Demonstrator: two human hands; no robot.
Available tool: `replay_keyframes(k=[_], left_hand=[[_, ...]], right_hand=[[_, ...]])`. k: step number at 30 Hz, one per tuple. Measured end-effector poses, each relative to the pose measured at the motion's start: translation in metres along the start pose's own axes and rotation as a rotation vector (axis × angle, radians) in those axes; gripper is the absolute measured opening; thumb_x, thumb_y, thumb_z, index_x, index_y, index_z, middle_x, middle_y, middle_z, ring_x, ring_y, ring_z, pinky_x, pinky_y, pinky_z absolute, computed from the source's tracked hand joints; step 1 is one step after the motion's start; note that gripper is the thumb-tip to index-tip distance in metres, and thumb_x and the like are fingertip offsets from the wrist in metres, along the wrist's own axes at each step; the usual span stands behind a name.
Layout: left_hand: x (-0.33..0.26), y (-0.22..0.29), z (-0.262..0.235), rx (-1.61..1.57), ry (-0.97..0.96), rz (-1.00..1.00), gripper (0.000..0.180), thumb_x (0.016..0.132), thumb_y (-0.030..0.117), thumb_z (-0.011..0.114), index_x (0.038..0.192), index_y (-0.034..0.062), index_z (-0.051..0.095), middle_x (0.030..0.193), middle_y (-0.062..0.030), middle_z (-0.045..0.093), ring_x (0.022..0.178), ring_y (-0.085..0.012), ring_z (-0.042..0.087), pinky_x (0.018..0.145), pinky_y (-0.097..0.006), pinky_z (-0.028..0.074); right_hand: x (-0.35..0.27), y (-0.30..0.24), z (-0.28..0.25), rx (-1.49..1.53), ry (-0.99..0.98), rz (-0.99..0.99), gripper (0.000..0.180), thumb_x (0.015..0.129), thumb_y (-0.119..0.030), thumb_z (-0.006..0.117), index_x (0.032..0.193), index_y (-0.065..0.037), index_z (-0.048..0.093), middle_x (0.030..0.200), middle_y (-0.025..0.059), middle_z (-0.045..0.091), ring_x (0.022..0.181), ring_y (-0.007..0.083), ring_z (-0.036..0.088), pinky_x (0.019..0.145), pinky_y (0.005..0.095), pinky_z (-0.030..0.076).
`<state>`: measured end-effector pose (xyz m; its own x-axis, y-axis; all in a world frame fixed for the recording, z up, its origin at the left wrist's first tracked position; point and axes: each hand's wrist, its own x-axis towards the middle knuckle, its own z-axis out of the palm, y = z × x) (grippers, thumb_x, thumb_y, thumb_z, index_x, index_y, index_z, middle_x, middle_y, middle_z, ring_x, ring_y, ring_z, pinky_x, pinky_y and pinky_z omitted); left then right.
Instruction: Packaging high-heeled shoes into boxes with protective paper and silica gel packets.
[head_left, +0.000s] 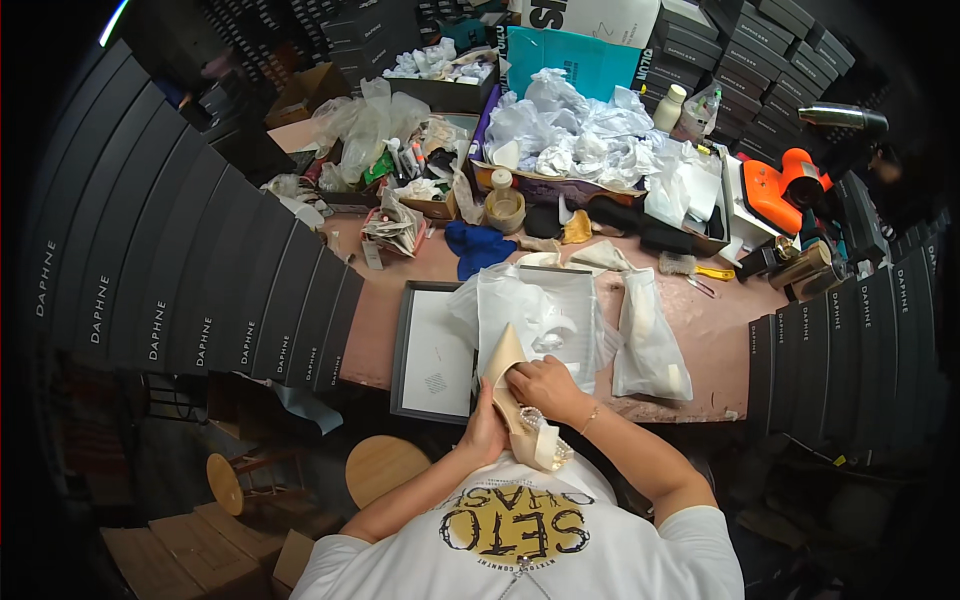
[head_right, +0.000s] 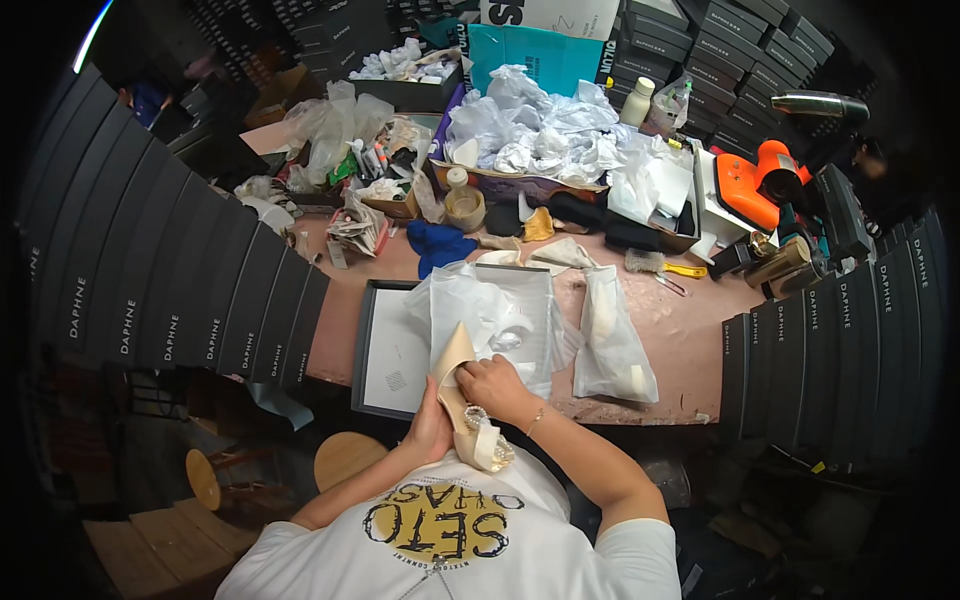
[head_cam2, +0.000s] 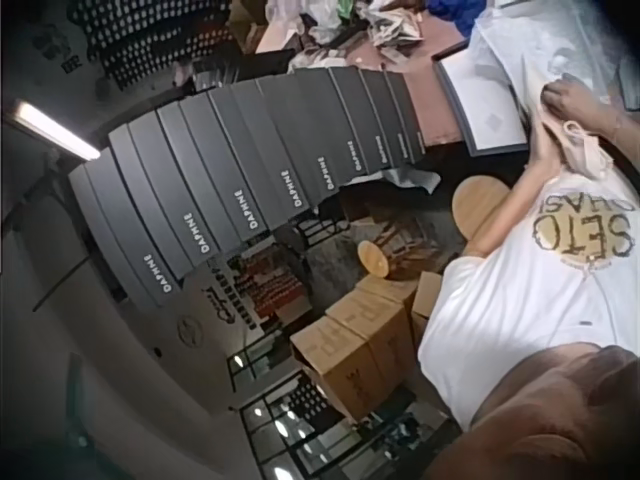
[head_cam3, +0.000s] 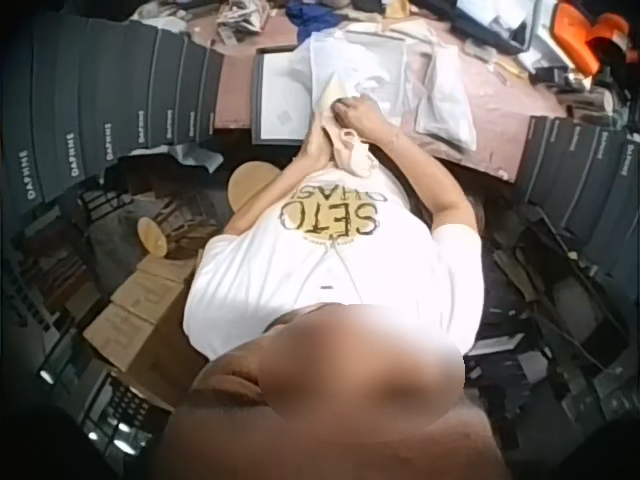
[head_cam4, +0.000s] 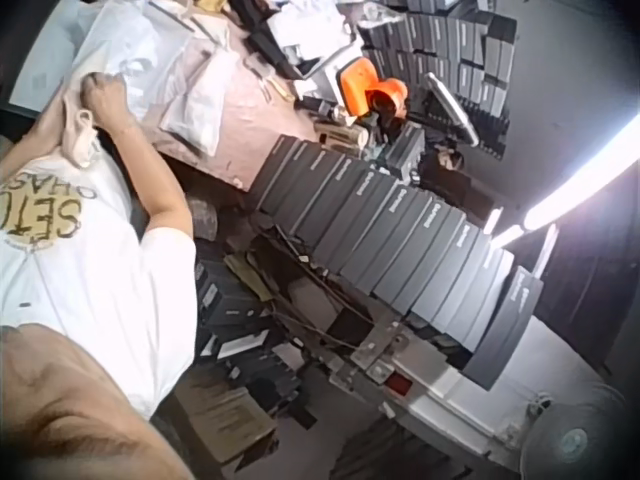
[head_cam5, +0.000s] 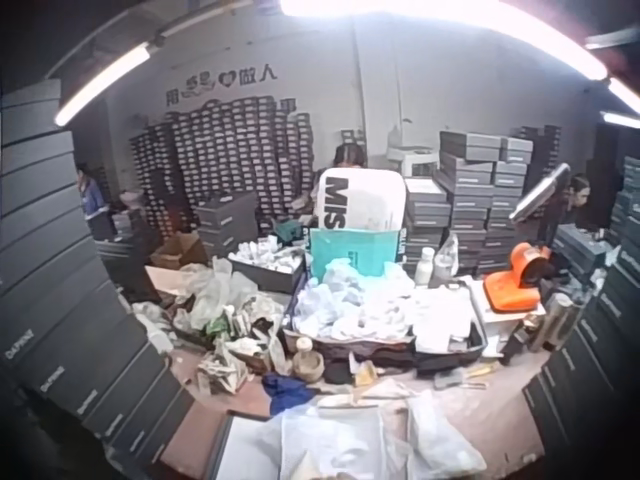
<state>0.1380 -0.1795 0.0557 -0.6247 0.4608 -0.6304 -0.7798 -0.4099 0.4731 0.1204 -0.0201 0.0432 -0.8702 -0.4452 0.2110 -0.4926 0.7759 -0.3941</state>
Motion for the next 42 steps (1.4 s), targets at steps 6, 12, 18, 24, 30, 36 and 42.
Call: replay_keyframes(k=[6, 12, 18, 24, 30, 36, 42], left_hand=[[0.014, -0.010, -0.021, -0.021, 0.029, 0.100, 0.069, 0.094, 0.063, 0.030, 0.135, 0.0084, 0.038, 0.119, -0.0089, 0.051, 0.106, -0.0205, 0.052, 0.090, -0.037, 0.045], [0.009, 0.004, -0.031, -0.052, 0.176, 0.055, 0.076, 0.091, 0.070, 0.024, 0.130, 0.0084, 0.046, 0.104, -0.0082, 0.052, 0.094, -0.0229, 0.054, 0.085, -0.041, 0.047], [-0.003, 0.017, 0.004, 0.068, -0.043, 0.142, 0.081, 0.091, 0.069, 0.025, 0.141, 0.0054, 0.028, 0.140, -0.0146, 0.037, 0.128, -0.0265, 0.041, 0.105, -0.039, 0.036], [0.002, 0.026, -0.011, 0.190, -0.021, 0.082, 0.083, 0.087, 0.073, 0.028, 0.143, 0.0120, 0.021, 0.143, -0.0111, 0.033, 0.131, -0.0244, 0.036, 0.103, -0.043, 0.039], [0.037, 0.071, -0.006, 0.318, -0.116, 0.111, 0.059, 0.099, 0.053, 0.028, 0.136, 0.0080, 0.038, 0.120, -0.0095, 0.054, 0.110, -0.0218, 0.054, 0.095, -0.037, 0.045], [0.084, 0.071, -0.007, 0.492, 0.004, 0.128, 0.050, 0.099, 0.048, 0.037, 0.125, 0.0055, 0.042, 0.110, -0.0117, 0.055, 0.093, -0.0205, 0.060, 0.081, -0.032, 0.051], [0.051, 0.101, -0.009, 0.362, -0.066, 0.116, 0.046, 0.099, 0.048, 0.037, 0.123, 0.0087, 0.041, 0.106, -0.0089, 0.056, 0.095, -0.0202, 0.060, 0.080, -0.035, 0.052]], right_hand=[[-0.007, -0.011, -0.020, -0.049, -0.065, -0.009, 0.015, 0.074, -0.016, 0.065, 0.086, -0.010, 0.060, 0.079, 0.0044, 0.060, 0.069, 0.0207, 0.062, 0.065, 0.0351, 0.045], [-0.019, 0.038, -0.035, -0.156, 0.223, 0.235, 0.027, 0.075, -0.015, 0.068, 0.097, -0.003, 0.061, 0.076, 0.0099, 0.060, 0.073, 0.0277, 0.061, 0.066, 0.0389, 0.045], [0.007, -0.028, 0.015, 0.804, 0.130, 0.174, 0.056, 0.095, -0.045, 0.041, 0.120, 0.003, 0.054, 0.114, 0.0327, 0.053, 0.110, 0.0443, 0.049, 0.094, 0.0531, 0.036], [0.057, -0.021, 0.047, 0.538, -0.149, 0.423, 0.039, 0.095, -0.038, 0.042, 0.101, -0.001, 0.048, 0.104, 0.0226, 0.050, 0.091, 0.0400, 0.048, 0.085, 0.0524, 0.036], [0.019, -0.045, 0.005, 0.458, -0.075, 0.225, 0.066, 0.096, -0.053, 0.033, 0.118, 0.007, 0.048, 0.114, 0.0264, 0.049, 0.117, 0.0443, 0.042, 0.105, 0.0636, 0.017], [0.036, -0.029, 0.028, 0.560, -0.053, 0.335, 0.064, 0.095, -0.054, 0.030, 0.100, 0.003, 0.060, 0.105, 0.0260, 0.053, 0.108, 0.0419, 0.044, 0.101, 0.0596, 0.021], [0.062, -0.054, 0.000, 0.478, -0.077, 0.318, 0.065, 0.096, -0.051, 0.031, 0.076, 0.001, 0.065, 0.090, 0.0219, 0.056, 0.098, 0.0355, 0.048, 0.092, 0.0517, 0.030]])
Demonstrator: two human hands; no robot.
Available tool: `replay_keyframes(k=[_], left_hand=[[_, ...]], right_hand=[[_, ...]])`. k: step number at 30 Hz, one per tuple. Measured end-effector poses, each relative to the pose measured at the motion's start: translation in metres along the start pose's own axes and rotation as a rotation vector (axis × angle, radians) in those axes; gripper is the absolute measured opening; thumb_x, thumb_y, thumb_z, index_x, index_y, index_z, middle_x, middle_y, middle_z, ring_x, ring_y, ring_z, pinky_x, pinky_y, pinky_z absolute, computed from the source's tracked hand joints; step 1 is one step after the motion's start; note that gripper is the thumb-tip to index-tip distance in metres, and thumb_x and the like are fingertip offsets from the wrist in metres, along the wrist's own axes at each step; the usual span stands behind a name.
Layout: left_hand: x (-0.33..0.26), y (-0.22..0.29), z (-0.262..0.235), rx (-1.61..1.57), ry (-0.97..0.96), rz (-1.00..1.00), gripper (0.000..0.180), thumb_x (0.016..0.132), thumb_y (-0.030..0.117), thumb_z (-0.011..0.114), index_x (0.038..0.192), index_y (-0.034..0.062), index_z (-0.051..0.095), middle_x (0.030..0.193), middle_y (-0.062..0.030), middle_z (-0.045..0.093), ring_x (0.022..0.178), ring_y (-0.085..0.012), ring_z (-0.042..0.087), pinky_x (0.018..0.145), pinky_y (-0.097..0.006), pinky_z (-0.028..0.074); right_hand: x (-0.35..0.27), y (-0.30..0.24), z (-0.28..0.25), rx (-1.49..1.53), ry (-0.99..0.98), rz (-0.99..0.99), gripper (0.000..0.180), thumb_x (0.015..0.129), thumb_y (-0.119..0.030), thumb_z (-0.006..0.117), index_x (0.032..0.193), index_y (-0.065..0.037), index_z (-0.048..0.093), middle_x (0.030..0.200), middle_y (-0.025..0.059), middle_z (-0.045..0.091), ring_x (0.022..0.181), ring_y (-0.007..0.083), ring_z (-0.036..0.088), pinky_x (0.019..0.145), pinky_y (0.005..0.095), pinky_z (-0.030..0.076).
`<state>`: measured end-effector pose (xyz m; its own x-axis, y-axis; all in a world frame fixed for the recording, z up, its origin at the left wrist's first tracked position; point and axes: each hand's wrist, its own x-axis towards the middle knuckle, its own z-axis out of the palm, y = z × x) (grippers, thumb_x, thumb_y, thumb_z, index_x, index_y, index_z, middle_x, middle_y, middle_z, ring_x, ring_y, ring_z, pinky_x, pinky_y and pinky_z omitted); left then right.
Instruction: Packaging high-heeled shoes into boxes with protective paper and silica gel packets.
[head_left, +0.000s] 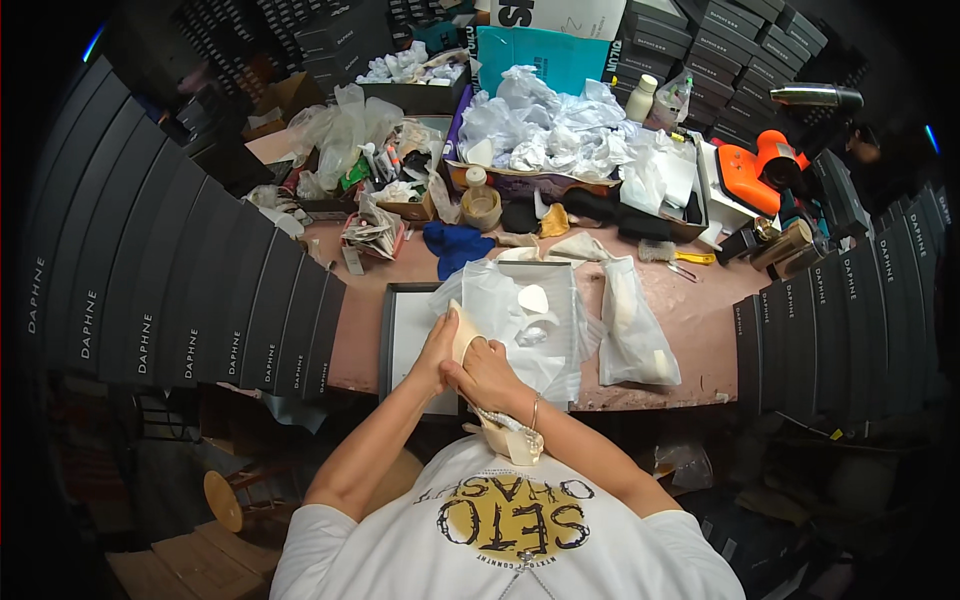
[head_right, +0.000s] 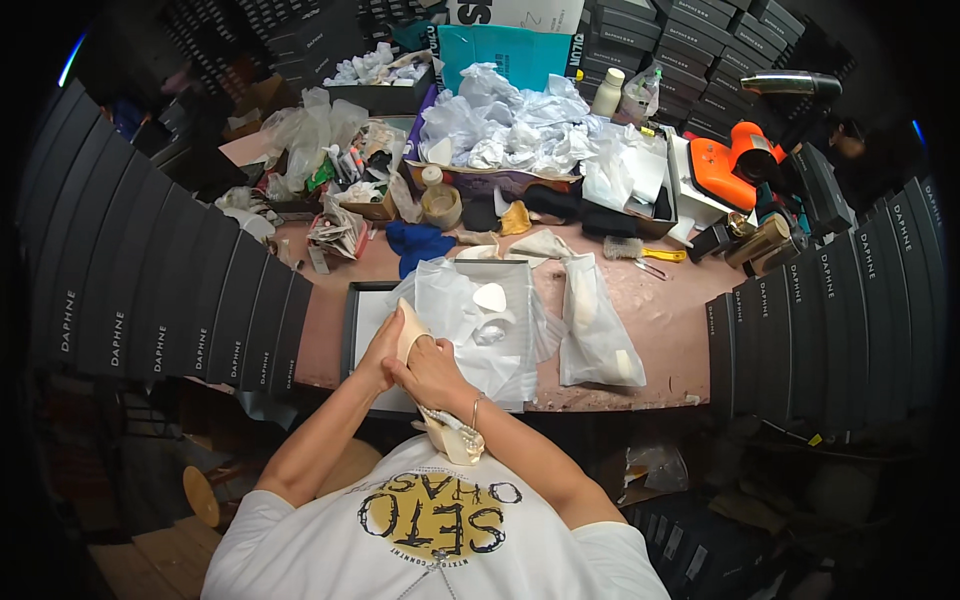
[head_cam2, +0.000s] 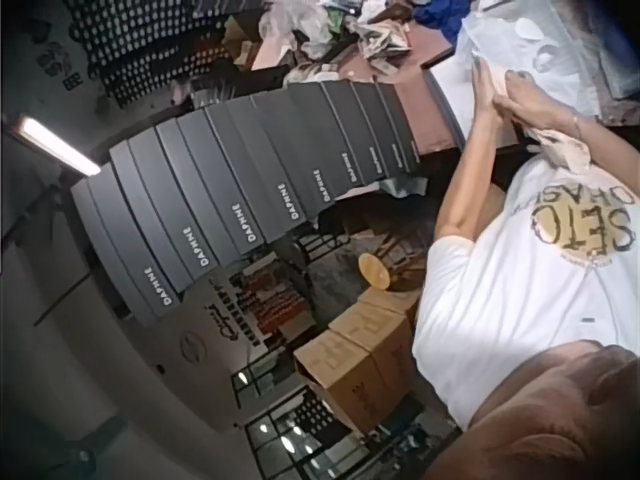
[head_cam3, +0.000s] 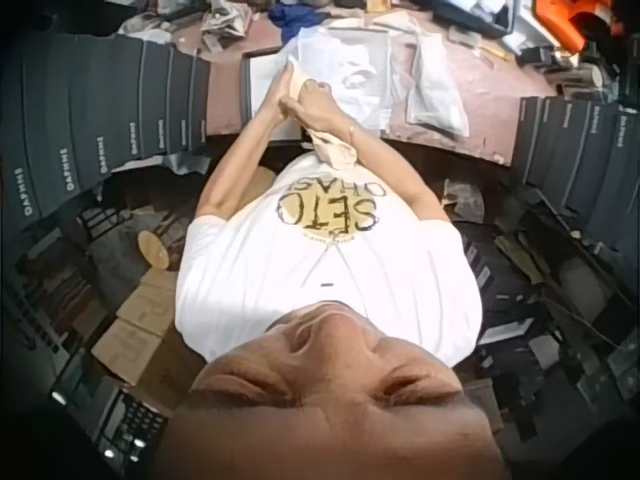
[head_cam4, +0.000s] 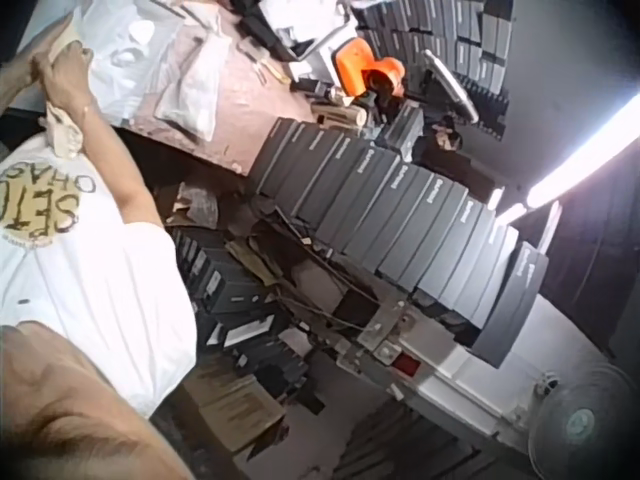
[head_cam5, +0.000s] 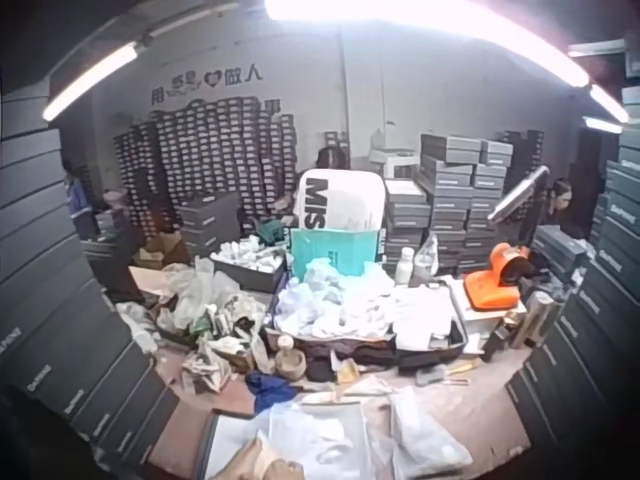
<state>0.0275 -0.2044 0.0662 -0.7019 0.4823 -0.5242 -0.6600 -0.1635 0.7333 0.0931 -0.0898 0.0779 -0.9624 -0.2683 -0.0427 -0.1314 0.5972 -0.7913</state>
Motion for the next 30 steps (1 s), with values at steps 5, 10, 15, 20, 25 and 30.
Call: replay_keyframes(k=[5, 10, 15, 20, 25, 30], left_hand=[[-0.008, -0.027, 0.006, -0.262, -0.030, 0.043, 0.052, 0.097, 0.051, 0.040, 0.126, 0.0076, 0.046, 0.112, -0.0084, 0.056, 0.101, -0.0206, 0.059, 0.089, -0.036, 0.049], [-0.015, -0.018, -0.001, -0.220, -0.030, -0.062, 0.053, 0.098, 0.047, 0.042, 0.129, 0.0048, 0.043, 0.111, -0.0114, 0.055, 0.101, -0.0203, 0.058, 0.087, -0.033, 0.050], [-0.007, -0.032, 0.004, -0.229, -0.079, -0.066, 0.057, 0.096, 0.052, 0.040, 0.129, 0.0061, 0.045, 0.116, -0.0135, 0.056, 0.103, -0.0222, 0.059, 0.087, -0.034, 0.050], [-0.013, -0.048, 0.007, -0.289, -0.106, -0.110, 0.049, 0.096, 0.047, 0.045, 0.123, 0.0053, 0.047, 0.106, -0.0106, 0.058, 0.096, -0.0211, 0.060, 0.083, -0.040, 0.053], [-0.026, -0.055, 0.040, -0.479, -0.133, -0.117, 0.055, 0.095, 0.050, 0.044, 0.129, 0.0065, 0.044, 0.118, -0.0125, 0.056, 0.108, -0.0259, 0.057, 0.089, -0.048, 0.050], [-0.081, -0.082, 0.091, -0.424, -0.145, -0.213, 0.055, 0.096, 0.044, 0.045, 0.136, 0.0055, 0.038, 0.125, -0.0158, 0.053, 0.114, -0.0280, 0.054, 0.093, -0.044, 0.046]], right_hand=[[-0.002, 0.013, 0.010, 0.068, 0.081, 0.083, 0.068, 0.093, -0.056, 0.034, 0.110, 0.008, 0.052, 0.110, 0.0276, 0.049, 0.111, 0.0403, 0.043, 0.103, 0.0594, 0.020], [-0.037, -0.008, 0.005, 0.135, -0.144, 0.036, 0.081, 0.090, -0.062, 0.034, 0.142, -0.001, 0.023, 0.143, 0.0231, 0.026, 0.131, 0.0424, 0.029, 0.105, 0.0611, 0.015], [-0.008, 0.003, -0.005, -0.035, -0.057, 0.199, 0.063, 0.095, -0.052, 0.035, 0.119, 0.004, 0.049, 0.123, 0.0241, 0.045, 0.114, 0.0424, 0.043, 0.102, 0.0625, 0.020], [-0.073, 0.021, -0.019, 0.483, -0.016, -0.074, 0.045, 0.096, -0.037, 0.041, 0.111, 0.002, 0.058, 0.109, 0.0231, 0.056, 0.108, 0.0364, 0.050, 0.092, 0.0385, 0.041], [-0.018, 0.104, -0.089, -0.062, 0.287, 0.089, 0.023, 0.087, -0.022, 0.060, 0.100, -0.005, 0.066, 0.099, 0.0123, 0.065, 0.093, 0.0308, 0.062, 0.078, 0.0390, 0.049], [0.032, 0.201, -0.057, -0.754, 0.146, -0.130, 0.015, 0.077, -0.018, 0.065, 0.077, -0.003, 0.064, 0.084, 0.0100, 0.064, 0.074, 0.0315, 0.062, 0.074, 0.0420, 0.048]])
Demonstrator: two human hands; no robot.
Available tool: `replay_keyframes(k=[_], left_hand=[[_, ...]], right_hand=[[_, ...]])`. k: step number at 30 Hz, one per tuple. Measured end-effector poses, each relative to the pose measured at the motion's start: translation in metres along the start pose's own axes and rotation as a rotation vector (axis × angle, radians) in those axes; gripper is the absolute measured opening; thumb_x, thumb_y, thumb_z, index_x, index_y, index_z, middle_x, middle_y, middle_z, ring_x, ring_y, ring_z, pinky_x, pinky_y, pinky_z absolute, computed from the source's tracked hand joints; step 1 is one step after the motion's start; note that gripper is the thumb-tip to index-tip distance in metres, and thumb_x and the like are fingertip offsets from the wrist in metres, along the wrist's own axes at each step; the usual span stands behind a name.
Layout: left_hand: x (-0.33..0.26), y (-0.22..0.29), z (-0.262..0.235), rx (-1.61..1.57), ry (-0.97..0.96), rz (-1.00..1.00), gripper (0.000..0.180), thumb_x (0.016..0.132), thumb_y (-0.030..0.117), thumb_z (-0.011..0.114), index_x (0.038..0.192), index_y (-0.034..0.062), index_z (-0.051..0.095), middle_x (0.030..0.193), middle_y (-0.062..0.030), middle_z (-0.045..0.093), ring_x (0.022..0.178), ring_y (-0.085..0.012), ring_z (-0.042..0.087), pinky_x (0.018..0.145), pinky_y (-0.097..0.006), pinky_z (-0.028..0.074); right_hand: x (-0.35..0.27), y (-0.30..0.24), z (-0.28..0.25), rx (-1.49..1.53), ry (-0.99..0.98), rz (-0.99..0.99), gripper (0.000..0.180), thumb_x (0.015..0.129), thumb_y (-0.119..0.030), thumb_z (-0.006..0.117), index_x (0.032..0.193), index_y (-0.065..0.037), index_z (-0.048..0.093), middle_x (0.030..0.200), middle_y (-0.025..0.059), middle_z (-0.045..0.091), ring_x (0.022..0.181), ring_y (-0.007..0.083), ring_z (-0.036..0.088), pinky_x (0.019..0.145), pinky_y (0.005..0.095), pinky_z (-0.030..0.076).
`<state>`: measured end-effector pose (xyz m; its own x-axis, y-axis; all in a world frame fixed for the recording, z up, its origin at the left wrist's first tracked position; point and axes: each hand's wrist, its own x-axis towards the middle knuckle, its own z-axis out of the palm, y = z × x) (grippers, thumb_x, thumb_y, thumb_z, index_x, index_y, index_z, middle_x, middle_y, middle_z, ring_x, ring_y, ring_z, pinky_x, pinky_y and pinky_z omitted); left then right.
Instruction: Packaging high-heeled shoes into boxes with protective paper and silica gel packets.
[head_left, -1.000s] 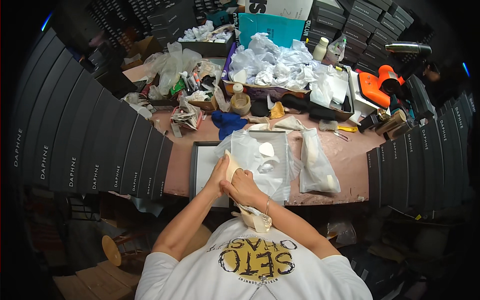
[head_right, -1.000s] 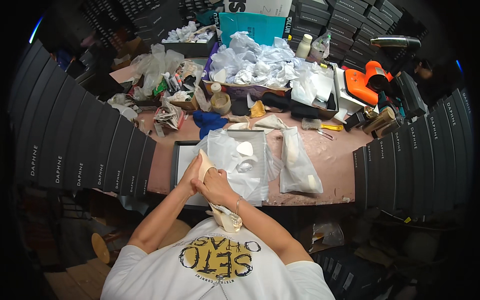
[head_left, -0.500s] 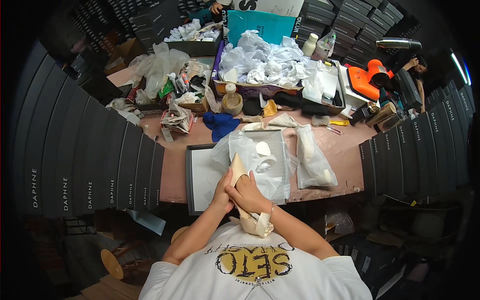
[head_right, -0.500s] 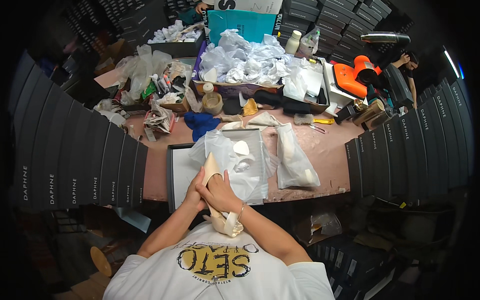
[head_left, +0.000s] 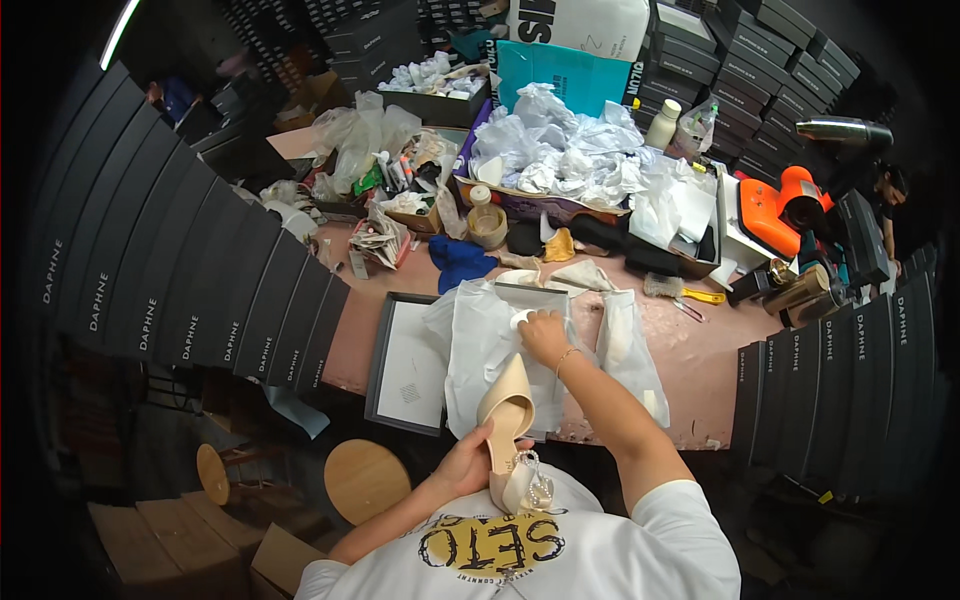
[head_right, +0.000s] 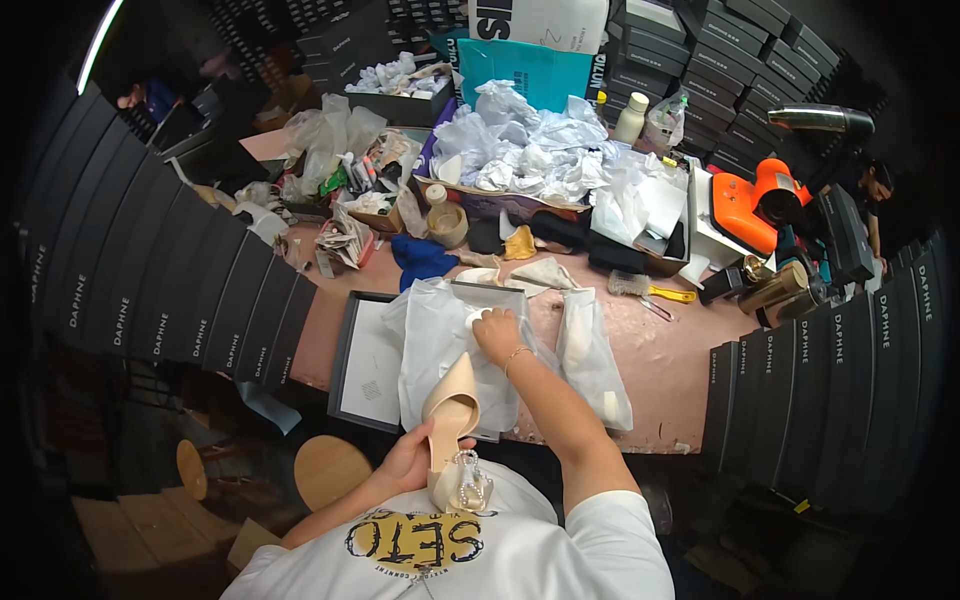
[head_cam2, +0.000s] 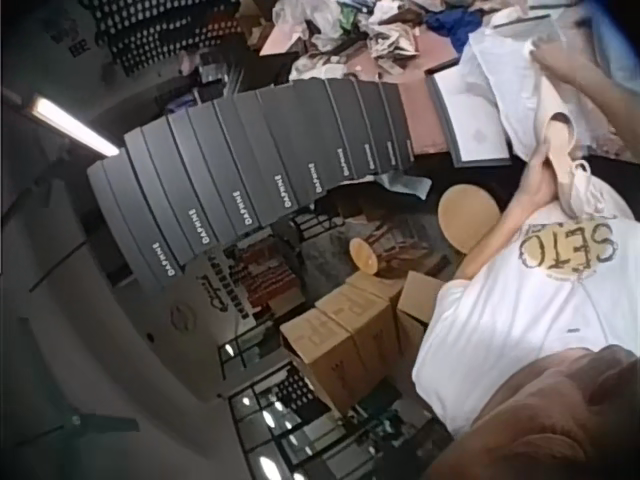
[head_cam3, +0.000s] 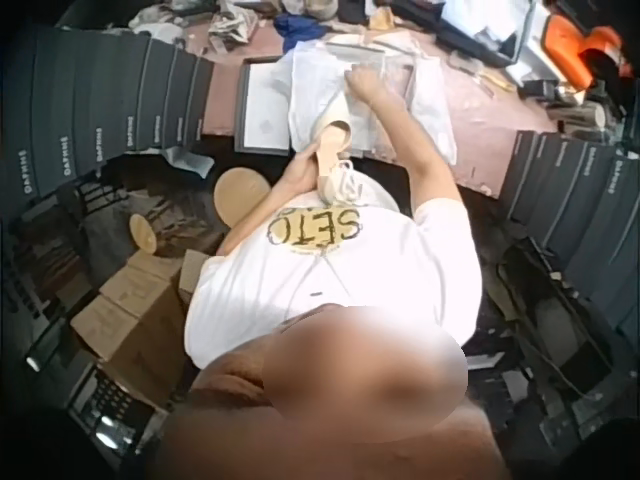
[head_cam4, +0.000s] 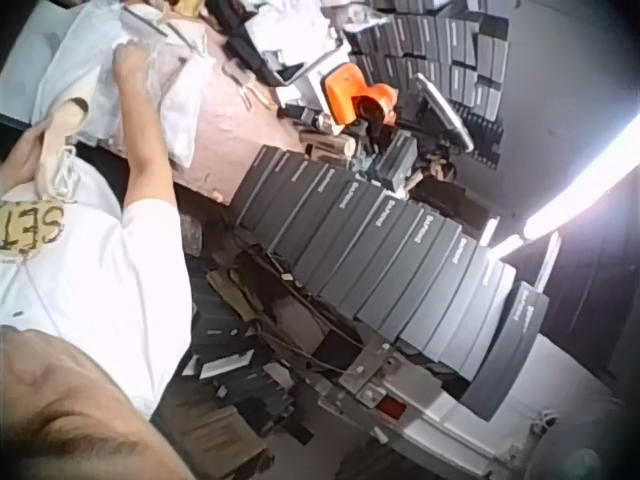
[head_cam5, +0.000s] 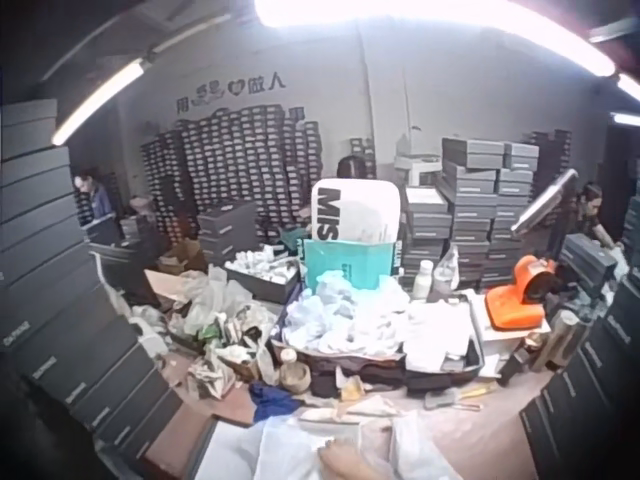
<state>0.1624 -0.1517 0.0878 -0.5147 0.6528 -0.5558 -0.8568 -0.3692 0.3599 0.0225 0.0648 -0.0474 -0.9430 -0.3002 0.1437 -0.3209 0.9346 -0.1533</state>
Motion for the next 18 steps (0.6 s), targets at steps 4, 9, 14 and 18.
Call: replay_keyframes(k=[4, 9, 14, 18], left_hand=[[0.006, -0.004, -0.015, -0.059, 0.163, -0.027, 0.055, 0.095, 0.041, 0.047, 0.137, 0.0063, 0.037, 0.127, -0.0130, 0.050, 0.113, -0.0312, 0.055, 0.096, -0.049, 0.044], [0.008, -0.006, -0.008, -0.168, 0.236, 0.270, 0.059, 0.095, 0.049, 0.044, 0.136, 0.0083, 0.038, 0.129, -0.0106, 0.049, 0.118, -0.0285, 0.050, 0.100, -0.047, 0.041], [0.015, -0.029, 0.006, 0.032, 0.279, 0.285, 0.054, 0.095, 0.046, 0.047, 0.134, 0.0088, 0.040, 0.126, -0.0089, 0.049, 0.119, -0.0235, 0.048, 0.099, -0.041, 0.042], [0.022, -0.022, -0.015, -0.046, 0.365, 0.199, 0.041, 0.096, 0.031, 0.050, 0.129, 0.0071, 0.043, 0.112, -0.0104, 0.055, 0.099, -0.0224, 0.058, 0.081, -0.039, 0.052]], right_hand=[[-0.001, 0.016, -0.001, 0.079, 0.072, 0.099, 0.008, 0.077, -0.015, 0.063, 0.076, -0.007, 0.063, 0.078, 0.0096, 0.062, 0.071, 0.0288, 0.062, 0.069, 0.0392, 0.047], [-0.059, -0.043, -0.141, 0.602, 0.083, -0.174, 0.004, 0.076, -0.016, 0.064, 0.075, -0.012, 0.063, 0.069, 0.0065, 0.056, 0.066, 0.0241, 0.060, 0.063, 0.0348, 0.043], [-0.083, -0.090, -0.109, 0.343, -0.030, -0.396, 0.020, 0.067, -0.020, 0.069, 0.084, -0.012, 0.063, 0.074, 0.0021, 0.058, 0.067, 0.0193, 0.059, 0.066, 0.0320, 0.040], [-0.057, -0.053, -0.104, 0.770, -0.216, -0.019, 0.019, 0.067, -0.020, 0.070, 0.084, -0.011, 0.064, 0.082, 0.0047, 0.065, 0.079, 0.0202, 0.062, 0.072, 0.0349, 0.040]])
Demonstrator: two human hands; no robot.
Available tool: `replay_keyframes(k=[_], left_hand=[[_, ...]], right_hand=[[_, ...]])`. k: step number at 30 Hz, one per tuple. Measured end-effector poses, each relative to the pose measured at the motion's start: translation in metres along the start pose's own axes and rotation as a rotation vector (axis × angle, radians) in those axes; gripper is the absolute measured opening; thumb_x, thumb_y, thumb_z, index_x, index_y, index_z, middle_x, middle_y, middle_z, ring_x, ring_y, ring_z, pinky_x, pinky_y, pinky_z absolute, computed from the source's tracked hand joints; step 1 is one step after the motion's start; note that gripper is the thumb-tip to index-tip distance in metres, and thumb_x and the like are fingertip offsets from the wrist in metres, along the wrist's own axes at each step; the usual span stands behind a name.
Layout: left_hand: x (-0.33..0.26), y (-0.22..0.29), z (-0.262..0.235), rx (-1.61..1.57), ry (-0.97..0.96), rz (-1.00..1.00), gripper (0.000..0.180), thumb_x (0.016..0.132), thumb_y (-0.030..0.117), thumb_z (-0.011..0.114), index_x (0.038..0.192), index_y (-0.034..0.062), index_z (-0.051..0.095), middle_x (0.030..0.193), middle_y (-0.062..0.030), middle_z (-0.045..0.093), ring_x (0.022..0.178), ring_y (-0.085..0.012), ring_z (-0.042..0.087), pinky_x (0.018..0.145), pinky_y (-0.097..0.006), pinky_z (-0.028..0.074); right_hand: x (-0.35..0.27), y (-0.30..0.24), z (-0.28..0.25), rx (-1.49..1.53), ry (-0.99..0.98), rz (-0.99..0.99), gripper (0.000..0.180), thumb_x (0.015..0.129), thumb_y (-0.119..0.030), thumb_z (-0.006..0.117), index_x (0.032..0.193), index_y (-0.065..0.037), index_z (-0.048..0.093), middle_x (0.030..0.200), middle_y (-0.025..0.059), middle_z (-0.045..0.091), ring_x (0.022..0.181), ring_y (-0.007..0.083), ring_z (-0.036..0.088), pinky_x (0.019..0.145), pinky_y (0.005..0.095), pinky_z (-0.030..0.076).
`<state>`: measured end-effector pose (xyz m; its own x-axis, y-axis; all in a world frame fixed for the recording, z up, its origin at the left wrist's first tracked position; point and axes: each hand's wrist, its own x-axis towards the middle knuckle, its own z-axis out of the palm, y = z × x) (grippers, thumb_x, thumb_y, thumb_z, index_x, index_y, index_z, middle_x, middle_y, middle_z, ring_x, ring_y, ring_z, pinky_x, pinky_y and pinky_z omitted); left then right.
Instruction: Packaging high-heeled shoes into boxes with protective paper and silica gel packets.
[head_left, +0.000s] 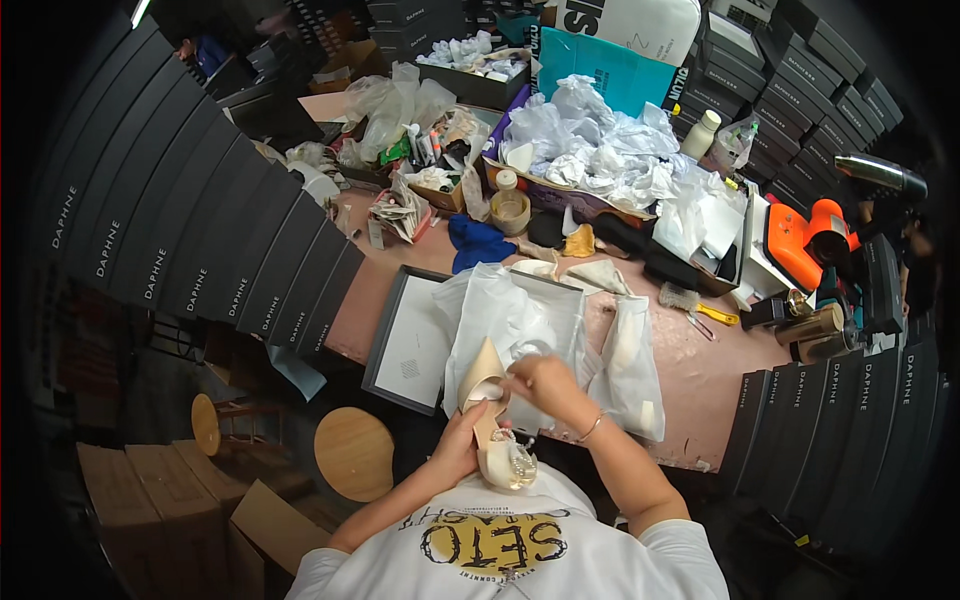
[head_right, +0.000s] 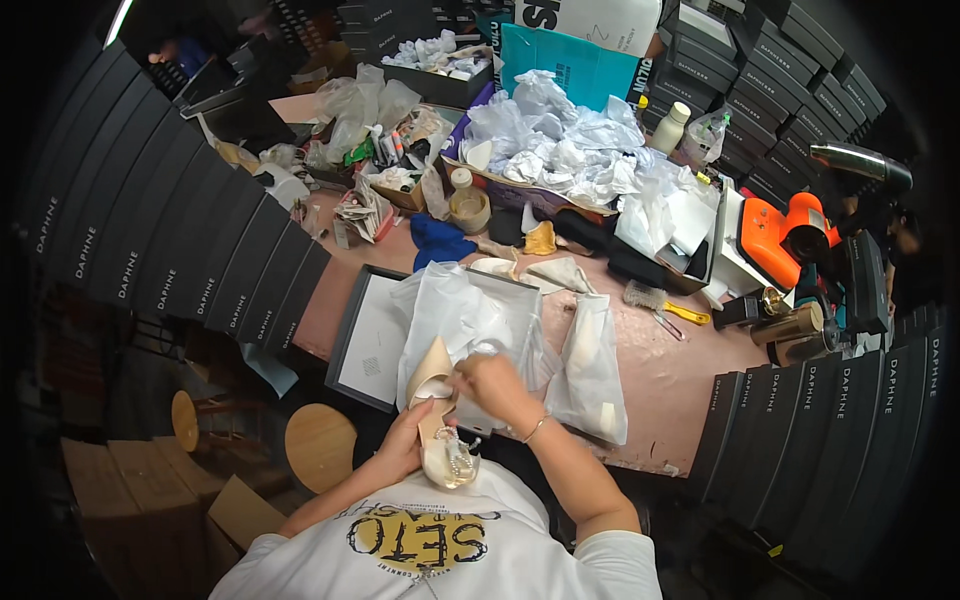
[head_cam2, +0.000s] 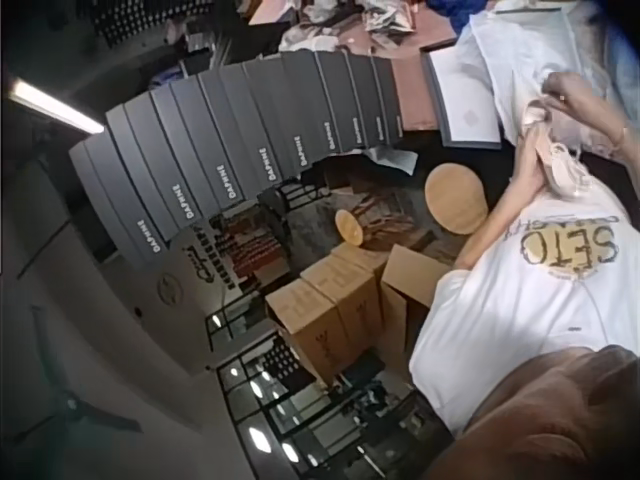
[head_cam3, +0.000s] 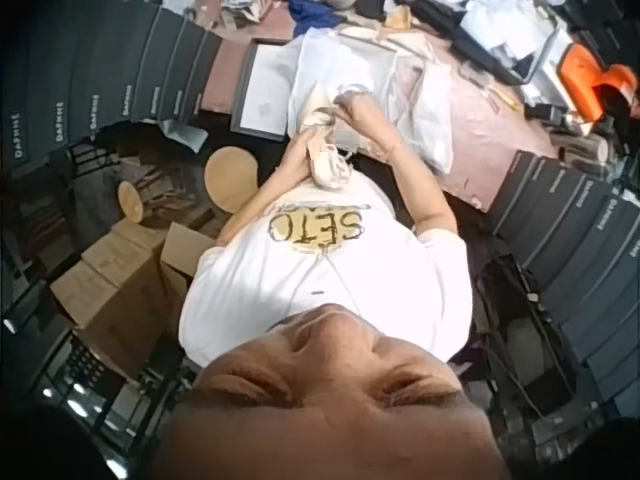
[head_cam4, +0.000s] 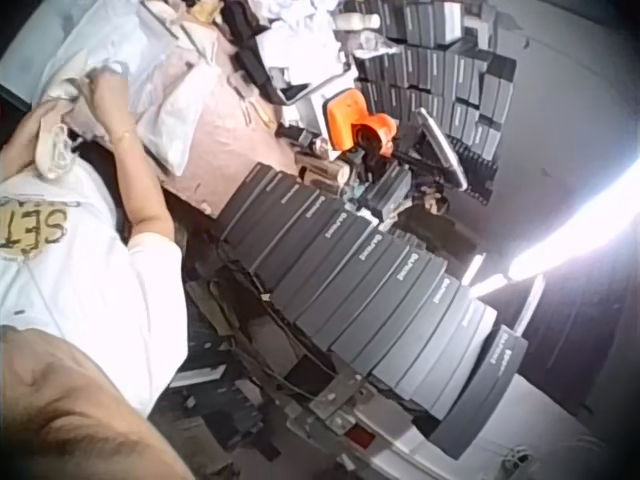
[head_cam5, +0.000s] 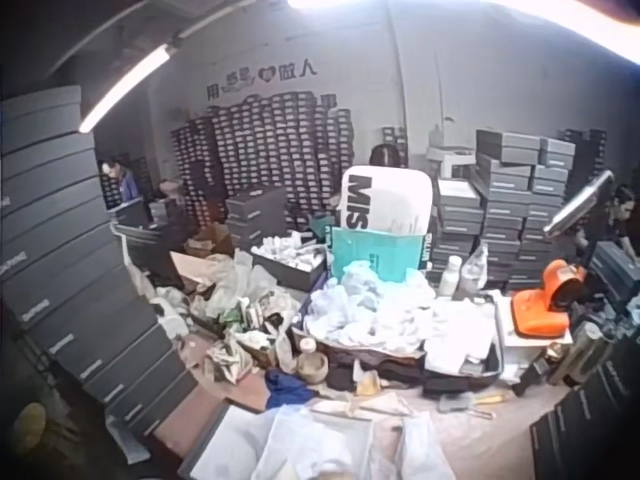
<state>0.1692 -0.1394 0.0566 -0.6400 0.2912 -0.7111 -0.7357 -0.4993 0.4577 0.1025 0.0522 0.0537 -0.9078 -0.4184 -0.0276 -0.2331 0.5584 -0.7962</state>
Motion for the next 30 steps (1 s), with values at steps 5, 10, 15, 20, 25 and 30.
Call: replay_keyframes(k=[5, 10, 15, 20, 25, 30], left_hand=[[0.014, 0.022, 0.004, -0.042, 0.047, -0.159, 0.039, 0.095, 0.030, 0.049, 0.125, 0.0047, 0.046, 0.107, -0.0114, 0.056, 0.089, -0.0233, 0.062, 0.068, -0.037, 0.054], [0.032, 0.020, -0.002, -0.228, -0.019, -0.104, 0.047, 0.094, 0.039, 0.051, 0.126, 0.0066, 0.046, 0.113, -0.0098, 0.054, 0.102, -0.0253, 0.056, 0.080, -0.040, 0.051], [0.033, 0.009, 0.015, -0.084, -0.071, 0.072, 0.047, 0.097, 0.040, 0.047, 0.131, 0.0088, 0.040, 0.116, -0.0084, 0.055, 0.106, -0.0233, 0.055, 0.086, -0.042, 0.049], [0.029, 0.008, -0.005, -0.115, 0.073, -0.037, 0.044, 0.097, 0.039, 0.049, 0.128, 0.0083, 0.041, 0.102, -0.0090, 0.053, 0.078, -0.0213, 0.058, 0.066, -0.037, 0.053], [0.030, 0.020, -0.011, -0.105, 0.088, -0.105, 0.052, 0.096, 0.048, 0.045, 0.127, 0.0059, 0.044, 0.105, -0.0106, 0.055, 0.080, -0.0221, 0.056, 0.068, -0.037, 0.052], [0.044, 0.026, -0.013, -0.085, 0.065, -0.058, 0.058, 0.095, 0.052, 0.043, 0.126, 0.0035, 0.048, 0.108, -0.0104, 0.057, 0.090, -0.0213, 0.056, 0.076, -0.035, 0.051]], right_hand=[[0.045, 0.088, 0.009, -0.841, 0.167, -0.044, 0.008, 0.076, -0.015, 0.062, 0.074, -0.010, 0.068, 0.082, 0.0063, 0.065, 0.087, 0.0234, 0.060, 0.077, 0.0419, 0.038], [0.020, 0.006, -0.028, -0.001, 0.185, 0.103, 0.009, 0.072, -0.009, 0.064, 0.081, -0.009, 0.063, 0.078, 0.0090, 0.058, 0.080, 0.0264, 0.058, 0.077, 0.0423, 0.043], [0.029, -0.012, 0.030, -0.242, 0.149, -0.012, 0.037, 0.071, -0.008, 0.069, 0.107, -0.008, 0.058, 0.095, 0.0099, 0.058, 0.090, 0.0269, 0.059, 0.074, 0.0370, 0.046], [0.041, -0.012, 0.028, -0.344, 0.169, -0.024, 0.033, 0.075, -0.013, 0.066, 0.106, -0.010, 0.057, 0.102, 0.0107, 0.060, 0.095, 0.0272, 0.059, 0.079, 0.0428, 0.042], [0.043, 0.088, 0.039, -0.654, -0.159, 0.134, 0.033, 0.072, -0.022, 0.069, 0.101, -0.007, 0.061, 0.088, 0.0099, 0.065, 0.084, 0.0294, 0.062, 0.078, 0.0430, 0.042], [0.045, 0.064, 0.020, -0.682, -0.028, 0.140, 0.023, 0.073, -0.022, 0.067, 0.087, -0.005, 0.062, 0.080, 0.0111, 0.064, 0.079, 0.0279, 0.063, 0.073, 0.0420, 0.043]])
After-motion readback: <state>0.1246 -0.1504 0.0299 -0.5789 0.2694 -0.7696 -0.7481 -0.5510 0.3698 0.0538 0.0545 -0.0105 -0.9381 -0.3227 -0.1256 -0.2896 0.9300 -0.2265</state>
